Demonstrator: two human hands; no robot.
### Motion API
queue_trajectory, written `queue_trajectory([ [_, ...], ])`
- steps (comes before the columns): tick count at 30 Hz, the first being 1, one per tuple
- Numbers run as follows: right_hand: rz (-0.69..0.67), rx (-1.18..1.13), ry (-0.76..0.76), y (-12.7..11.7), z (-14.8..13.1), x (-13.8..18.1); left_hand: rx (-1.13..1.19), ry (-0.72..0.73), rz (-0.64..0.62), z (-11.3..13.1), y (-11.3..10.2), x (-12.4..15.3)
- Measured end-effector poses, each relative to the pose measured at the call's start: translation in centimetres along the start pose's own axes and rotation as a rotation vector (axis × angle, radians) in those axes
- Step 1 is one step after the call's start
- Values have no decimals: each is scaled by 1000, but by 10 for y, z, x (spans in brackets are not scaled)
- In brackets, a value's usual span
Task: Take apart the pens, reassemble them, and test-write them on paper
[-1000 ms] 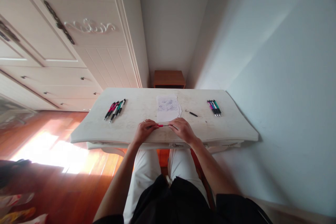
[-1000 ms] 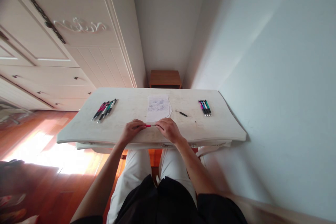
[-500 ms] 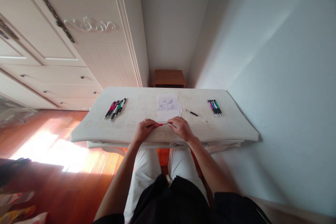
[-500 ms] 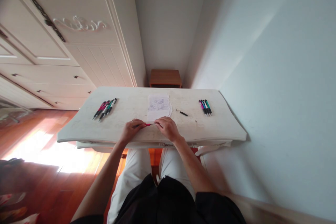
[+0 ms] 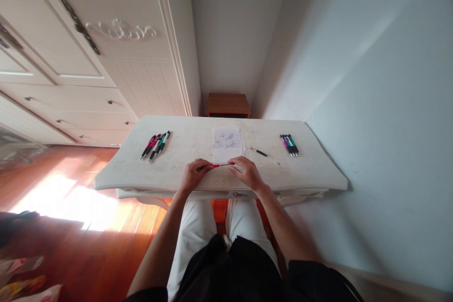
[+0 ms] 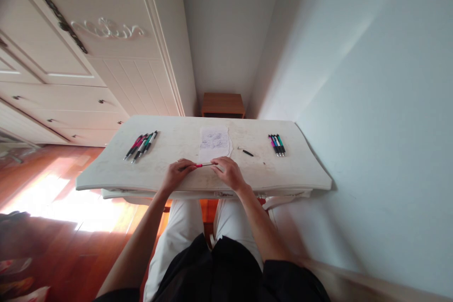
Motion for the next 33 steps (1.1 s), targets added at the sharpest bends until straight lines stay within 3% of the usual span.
queue_trajectory([
  [5,2,-14,54,-10,10,5,-6,13,2,-2,0,0],
  [10,76,24,155,-43,36,13,10,11,18,-1,-2,1],
  [15,192,327,272,-84,80,26,21,-13,33,-3,-2,1],
  [18,165,509,311,-92,102,31,13,-3,42,-3,-3,1],
  [21,99,550,324,-91,113,32,0,-3,45,-2,-3,1],
  [28,99,361,308,-88,93,34,-5,-15,41,-4,-3,1],
  [33,45,147,234,-70,55,28,6,-3,27,-6,-1,1],
])
Point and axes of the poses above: each hand's wrist, its own x-axis away from the middle knuckle, its own y-axis out of the palm, z = x × y, the point moved 8 cm from there along -x, towards the middle knuckle
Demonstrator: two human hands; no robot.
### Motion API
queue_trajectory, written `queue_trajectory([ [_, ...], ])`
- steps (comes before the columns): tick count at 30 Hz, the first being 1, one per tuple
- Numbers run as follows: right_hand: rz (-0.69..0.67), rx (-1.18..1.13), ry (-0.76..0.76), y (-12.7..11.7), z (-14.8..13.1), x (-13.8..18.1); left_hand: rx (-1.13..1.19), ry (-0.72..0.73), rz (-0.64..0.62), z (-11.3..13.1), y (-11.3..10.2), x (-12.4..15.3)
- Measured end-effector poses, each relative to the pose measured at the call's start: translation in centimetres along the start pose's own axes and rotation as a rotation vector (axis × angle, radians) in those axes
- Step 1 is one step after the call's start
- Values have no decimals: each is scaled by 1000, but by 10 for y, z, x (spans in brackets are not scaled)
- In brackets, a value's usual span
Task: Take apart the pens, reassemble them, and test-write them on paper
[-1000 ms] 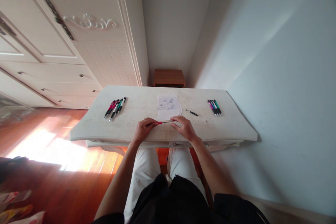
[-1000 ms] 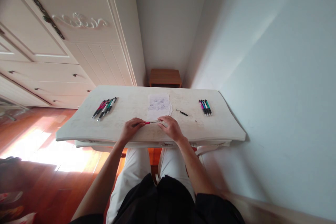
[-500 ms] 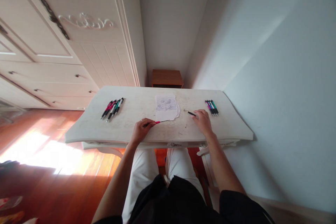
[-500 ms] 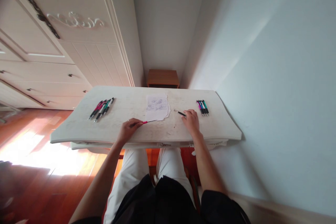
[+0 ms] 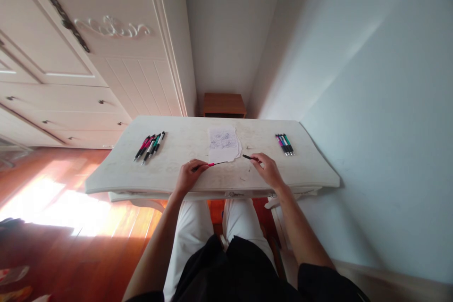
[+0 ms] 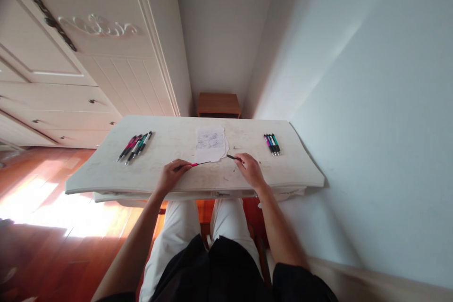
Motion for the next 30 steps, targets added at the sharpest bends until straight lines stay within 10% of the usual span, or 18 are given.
queue_trajectory([
  [7,-105,-126,-145,22,-45,-7,0,-3,-6,0,-1,0],
  [30,-155,-120,-206,50,-56,-13,-9,-2,-22,5,0,-1],
])
Point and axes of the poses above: each hand's wrist, its own x-axis away from the middle knuckle, its own y-axis out of the palm, z = x × y, the point moved 8 cm from there along -x, towards the middle knuckle
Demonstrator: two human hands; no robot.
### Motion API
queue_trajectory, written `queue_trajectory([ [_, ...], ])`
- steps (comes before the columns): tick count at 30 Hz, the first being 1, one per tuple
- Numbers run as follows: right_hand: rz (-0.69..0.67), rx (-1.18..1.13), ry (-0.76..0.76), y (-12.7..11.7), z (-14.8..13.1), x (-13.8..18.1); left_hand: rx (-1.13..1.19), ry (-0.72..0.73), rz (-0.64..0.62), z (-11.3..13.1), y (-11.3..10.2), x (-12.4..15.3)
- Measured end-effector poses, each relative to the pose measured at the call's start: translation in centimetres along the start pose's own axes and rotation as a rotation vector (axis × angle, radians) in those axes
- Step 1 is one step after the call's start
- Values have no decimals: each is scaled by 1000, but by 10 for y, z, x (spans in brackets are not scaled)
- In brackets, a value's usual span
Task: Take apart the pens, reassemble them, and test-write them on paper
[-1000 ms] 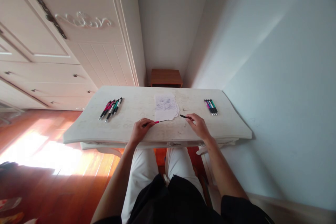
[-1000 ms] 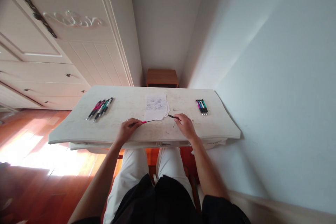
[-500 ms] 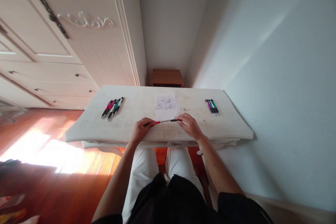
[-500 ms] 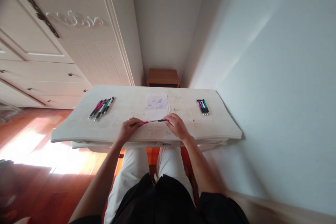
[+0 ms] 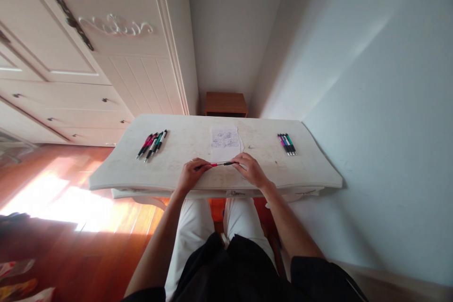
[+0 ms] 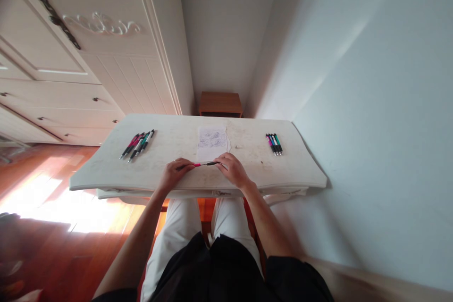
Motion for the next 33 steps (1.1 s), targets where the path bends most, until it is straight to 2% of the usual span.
queue_trajectory([
  [5,-61,-31,25,20,-2,-6,-10,-11,-11,0,2,1],
  [10,-66,-13,43,30,-4,-11,-8,-6,5,-1,1,1],
  [20,-45,11,81,37,-4,-7,-4,52,46,-6,1,2],
  [25,-51,-65,113,42,-3,-7,29,120,83,-4,-2,4],
  [33,55,-175,174,42,-2,-7,66,103,93,4,-7,5],
])
Point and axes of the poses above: each hand's wrist, its own x-axis away from the middle knuckle, its own y-axis out of the palm, z = x × y, the point moved 8 cm from there along -x, towards the middle knuckle
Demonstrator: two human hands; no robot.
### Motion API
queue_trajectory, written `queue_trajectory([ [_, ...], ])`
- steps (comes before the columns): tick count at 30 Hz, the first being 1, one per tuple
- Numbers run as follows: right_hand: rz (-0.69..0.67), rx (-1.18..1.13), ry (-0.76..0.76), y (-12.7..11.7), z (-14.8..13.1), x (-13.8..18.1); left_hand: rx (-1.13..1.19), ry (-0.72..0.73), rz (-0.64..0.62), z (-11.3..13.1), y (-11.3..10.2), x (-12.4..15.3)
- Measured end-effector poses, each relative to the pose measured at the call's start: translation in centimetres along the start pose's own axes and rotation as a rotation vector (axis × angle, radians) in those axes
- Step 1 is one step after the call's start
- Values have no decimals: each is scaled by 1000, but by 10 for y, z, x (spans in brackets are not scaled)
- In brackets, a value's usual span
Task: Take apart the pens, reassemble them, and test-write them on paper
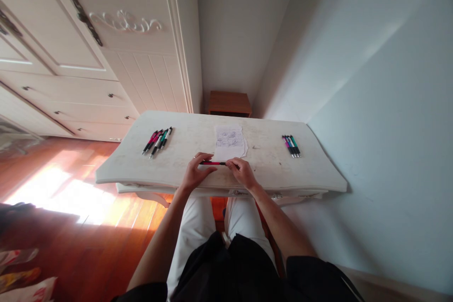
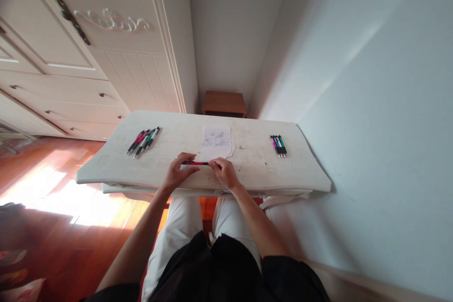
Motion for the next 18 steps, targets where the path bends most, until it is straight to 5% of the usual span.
queue_trajectory([
  [6,57,37,-33,-7,-1,2,-40,-155,108,-11,-8,2],
  [9,66,53,-56,-13,-2,3,-56,-244,49,-21,-4,3],
  [18,90,80,-49,-18,4,8,19,-189,5,-19,-3,3],
])
Point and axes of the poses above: each hand's wrist, its own x-axis away from the middle knuckle, its own y-axis out of the palm, z = x × y, the point moved 8 cm from there along -x, towards the middle knuckle
